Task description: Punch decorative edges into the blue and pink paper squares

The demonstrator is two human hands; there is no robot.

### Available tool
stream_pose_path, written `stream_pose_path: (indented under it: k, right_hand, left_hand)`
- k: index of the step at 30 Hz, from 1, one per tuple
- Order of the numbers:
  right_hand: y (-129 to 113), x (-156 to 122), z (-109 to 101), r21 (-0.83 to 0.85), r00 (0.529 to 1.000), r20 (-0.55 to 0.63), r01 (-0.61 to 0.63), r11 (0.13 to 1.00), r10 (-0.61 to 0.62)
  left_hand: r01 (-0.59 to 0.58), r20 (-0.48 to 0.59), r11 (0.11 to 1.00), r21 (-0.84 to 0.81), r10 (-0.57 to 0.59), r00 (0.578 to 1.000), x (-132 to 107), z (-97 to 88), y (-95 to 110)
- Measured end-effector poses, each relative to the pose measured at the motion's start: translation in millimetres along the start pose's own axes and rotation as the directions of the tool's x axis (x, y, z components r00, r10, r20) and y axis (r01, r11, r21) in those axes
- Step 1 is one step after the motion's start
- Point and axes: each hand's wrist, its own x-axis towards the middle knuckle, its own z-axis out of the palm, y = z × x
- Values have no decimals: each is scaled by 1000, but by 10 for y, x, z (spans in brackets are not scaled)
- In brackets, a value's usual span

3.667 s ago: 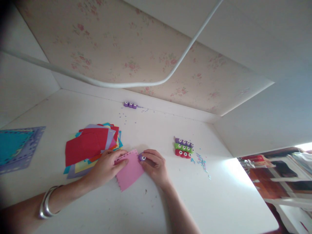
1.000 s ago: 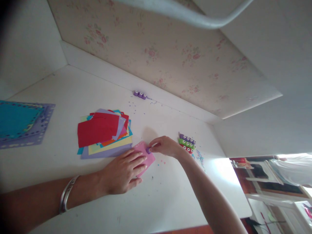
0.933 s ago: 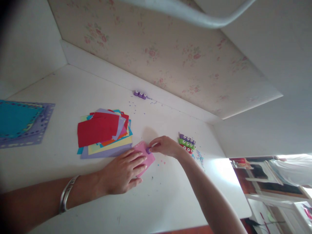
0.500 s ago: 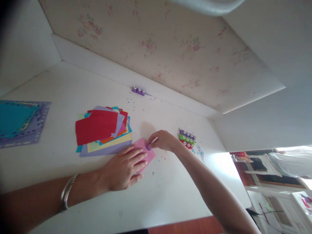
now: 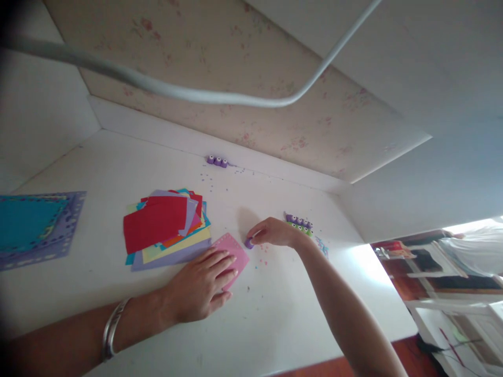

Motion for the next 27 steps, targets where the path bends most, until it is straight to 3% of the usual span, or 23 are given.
stream_pose_path:
  k: [3, 6, 9, 11, 14, 18, 20, 23, 24, 27]
  right_hand:
    - [116, -78, -57, -27, 998, -64, -14, 1000, 12]
    - [108, -181, -7, -130, 974, -221, -80, 988, 50]
    - [42, -270, 135, -229, 937, -349, -53, 972, -31]
    - [36, -310, 208, -250, 926, -370, -16, 968, -80]
    - [146, -351, 180, -204, 927, -373, -33, 978, -46]
    - [439, -385, -128, -46, 908, -414, -92, 995, 65]
    - [584, -382, -348, -21, 831, -543, -162, 987, 125]
    - [768, -335, -662, -148, 684, -720, -318, 936, 119]
    - [821, -310, -747, -210, 669, -737, -367, 906, 100]
    - [955, -218, -909, -334, 707, -703, -426, 841, 80]
  left_hand:
    - [3, 3, 1000, -5, -3, 1000, 2, -22, 2]
    - [-5, 12, 1000, -7, 5, 1000, 4, -39, -5]
    - [-7, 28, 1000, -6, 7, 1000, 13, -53, -10]
    - [-2, 39, 1000, -5, 2, 999, 23, -61, -9]
    - [6, 52, 1000, 3, -6, 999, 40, -69, -2]
    - [-6, 44, 1000, 21, 5, 999, 58, -81, 12]
    - [-16, 38, 1000, 27, 15, 999, 62, -84, 16]
    - [-28, 49, 999, 45, 26, 998, 59, -80, 10]
    - [-32, 55, 998, 53, 29, 998, 55, -76, 4]
    - [-43, 52, 997, 65, 40, 998, 39, -58, -21]
